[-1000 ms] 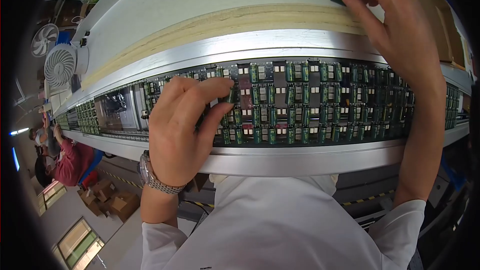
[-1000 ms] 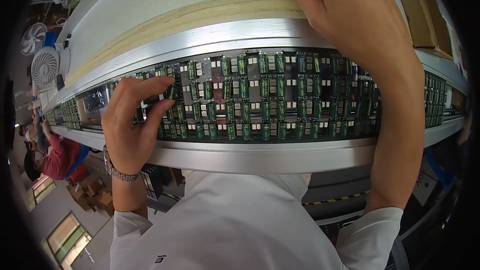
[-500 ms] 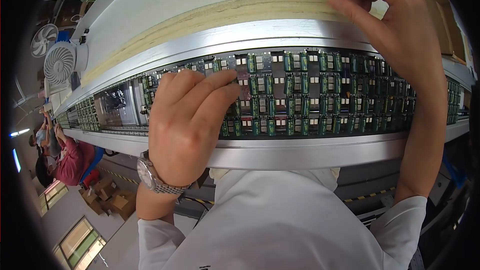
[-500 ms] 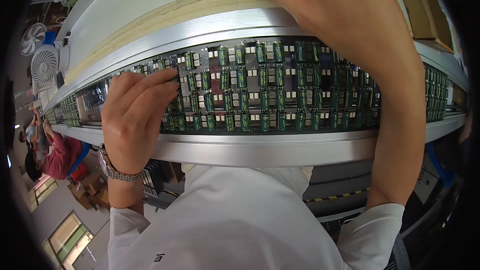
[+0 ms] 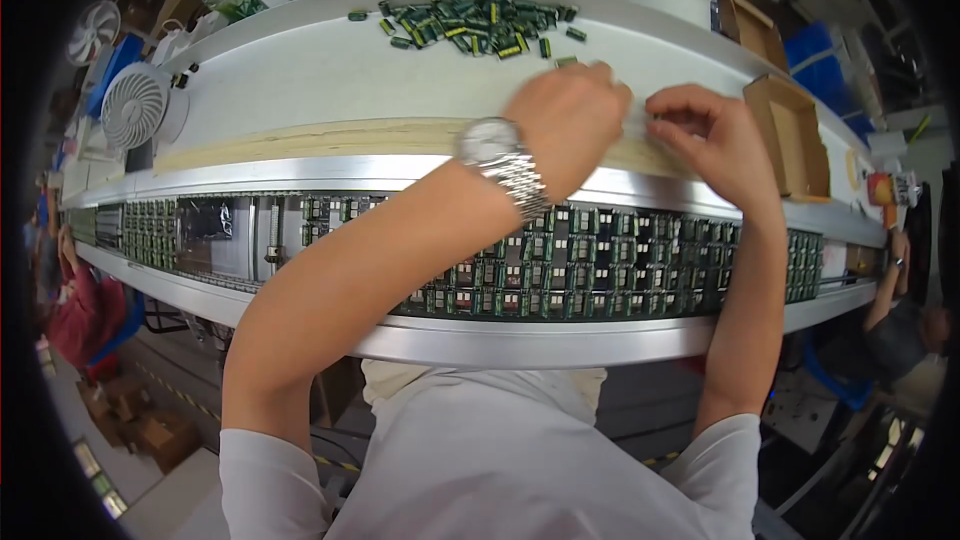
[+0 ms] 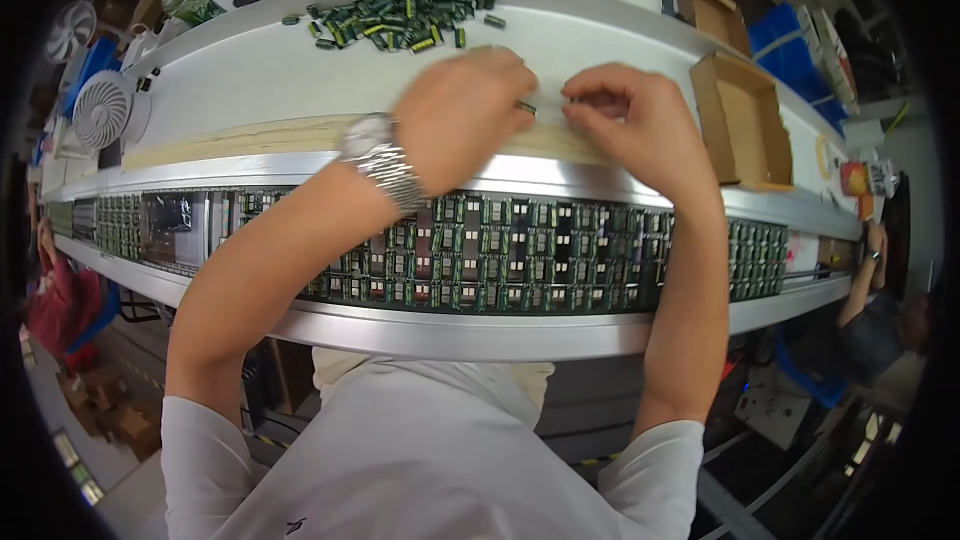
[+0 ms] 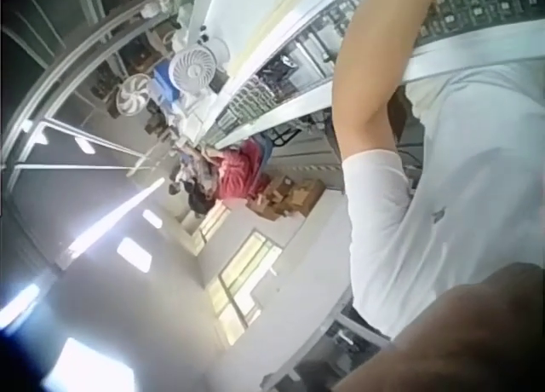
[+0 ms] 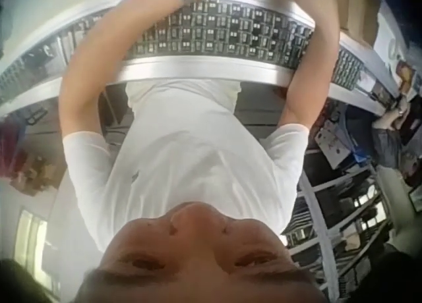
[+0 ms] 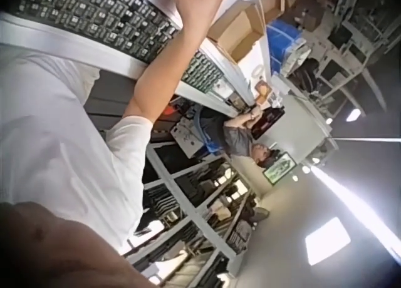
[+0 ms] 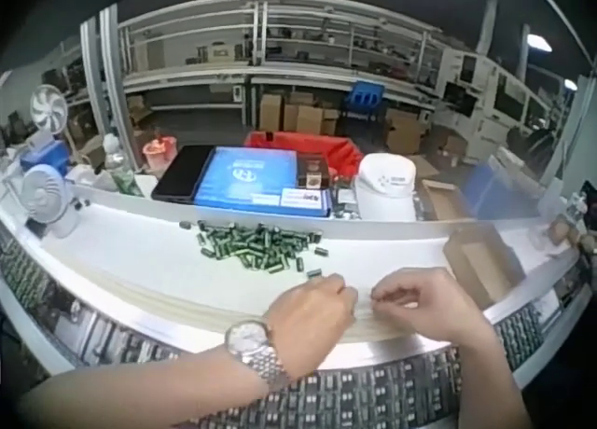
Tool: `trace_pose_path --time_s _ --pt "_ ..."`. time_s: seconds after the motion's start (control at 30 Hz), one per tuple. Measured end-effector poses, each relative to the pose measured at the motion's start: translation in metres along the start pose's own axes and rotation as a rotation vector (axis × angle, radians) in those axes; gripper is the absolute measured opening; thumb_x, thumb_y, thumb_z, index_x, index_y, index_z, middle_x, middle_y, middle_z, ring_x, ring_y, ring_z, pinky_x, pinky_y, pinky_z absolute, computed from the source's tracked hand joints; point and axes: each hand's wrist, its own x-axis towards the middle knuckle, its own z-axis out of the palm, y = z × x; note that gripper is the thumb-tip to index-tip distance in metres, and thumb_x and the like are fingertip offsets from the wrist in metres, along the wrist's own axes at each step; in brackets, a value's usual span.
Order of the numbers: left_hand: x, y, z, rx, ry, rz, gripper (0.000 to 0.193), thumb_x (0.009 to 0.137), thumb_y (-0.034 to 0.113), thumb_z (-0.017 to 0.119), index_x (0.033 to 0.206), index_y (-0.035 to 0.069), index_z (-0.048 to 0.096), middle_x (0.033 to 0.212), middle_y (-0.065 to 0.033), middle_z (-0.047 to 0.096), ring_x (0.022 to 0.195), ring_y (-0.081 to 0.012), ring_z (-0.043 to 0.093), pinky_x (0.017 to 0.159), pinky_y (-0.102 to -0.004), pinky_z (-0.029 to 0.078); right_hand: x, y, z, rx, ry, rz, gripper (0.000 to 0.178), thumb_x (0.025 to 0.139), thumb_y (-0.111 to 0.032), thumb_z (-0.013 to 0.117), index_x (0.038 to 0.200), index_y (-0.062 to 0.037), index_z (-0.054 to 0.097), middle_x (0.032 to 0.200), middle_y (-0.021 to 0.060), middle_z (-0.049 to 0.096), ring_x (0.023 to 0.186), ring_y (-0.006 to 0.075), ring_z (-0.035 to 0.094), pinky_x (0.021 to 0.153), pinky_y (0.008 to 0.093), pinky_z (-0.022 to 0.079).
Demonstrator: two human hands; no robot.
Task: The person places small electronic components into designated slots on printed circuit boards by hand, working on an assembly line.
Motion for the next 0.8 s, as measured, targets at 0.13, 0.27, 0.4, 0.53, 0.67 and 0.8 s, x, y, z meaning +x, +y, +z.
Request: trace_pose_path --time_s 0.13,0.27,0.4,0.53,0.67,0.8 --pt "0.009 -0.008 0.01 0.081 -0.081 0.142 0.006 0.09 0.007 0.07 0.089 0.002 0.071 0.091 -0.0111 0.068 0.086 -0.0304 0.066 0.083 -0.0397 0.056 -0.005 0.002 0.007 0.083 0.021 -0.117 0.016 0.088 0.007 0.074 0.104 0.0048 0.079 0.107 0.0095 0.072 0.091 0.0139 0.065 0.081 0.0229 0.053" --pt "-0.016 -0.035 -0.023 0.045 -0.027 -0.04 0.011 0.091 0.008 0.071 0.083 0.001 0.071 0.09 -0.0113 0.069 0.084 -0.0284 0.067 0.082 -0.0385 0.057 -0.007 -0.016 0.011 0.076 0.06 -0.236 0.014 0.088 0.006 0.072 0.1 0.0052 0.079 0.108 0.008 0.073 0.089 0.0147 0.067 0.081 0.0242 0.055" --pt "-0.054 -0.064 -0.082 -0.166 0.025 -0.257 0.01 0.092 0.006 0.07 0.094 -0.001 0.076 0.095 -0.0072 0.071 0.081 -0.0191 0.066 0.077 -0.0313 0.056 -0.028 -0.058 0.044 0.041 -0.082 -0.281 0.016 0.083 0.008 0.077 0.099 0.0041 0.079 0.109 0.0084 0.072 0.09 0.0173 0.067 0.08 0.0257 0.055" --pt "-0.074 -0.078 -0.111 -0.365 -0.054 -0.539 0.014 0.092 0.003 0.071 0.103 -0.001 0.079 0.099 -0.0042 0.073 0.083 -0.0134 0.065 0.075 -0.0265 0.055 -0.043 -0.084 0.084 -0.063 -0.268 -0.313 0.019 0.078 0.01 0.081 0.096 0.0033 0.079 0.108 0.0099 0.074 0.091 0.0196 0.068 0.082 0.0271 0.055" --pt "-0.085 -0.087 -0.11 -0.488 -0.081 -0.646 0.018 0.091 0.001 0.071 0.108 -0.001 0.078 0.1 -0.0047 0.074 0.082 -0.0113 0.064 0.072 -0.0244 0.054 -0.047 -0.076 0.103 -0.085 -0.228 -0.312 0.019 0.078 0.01 0.081 0.096 0.0039 0.079 0.111 0.0109 0.077 0.093 0.0203 0.071 0.081 0.0269 0.055" --pt "-0.085 -0.093 -0.104 -0.528 -0.026 -0.462 0.022 0.094 0.0 0.067 0.113 -0.007 0.075 0.097 -0.0121 0.075 0.071 -0.0127 0.062 0.064 -0.0244 0.052 -0.047 -0.068 0.107 -0.055 -0.174 -0.258 0.018 0.079 0.01 0.081 0.095 0.0037 0.08 0.111 0.0118 0.079 0.094 0.0213 0.072 0.081 0.0272 0.056"
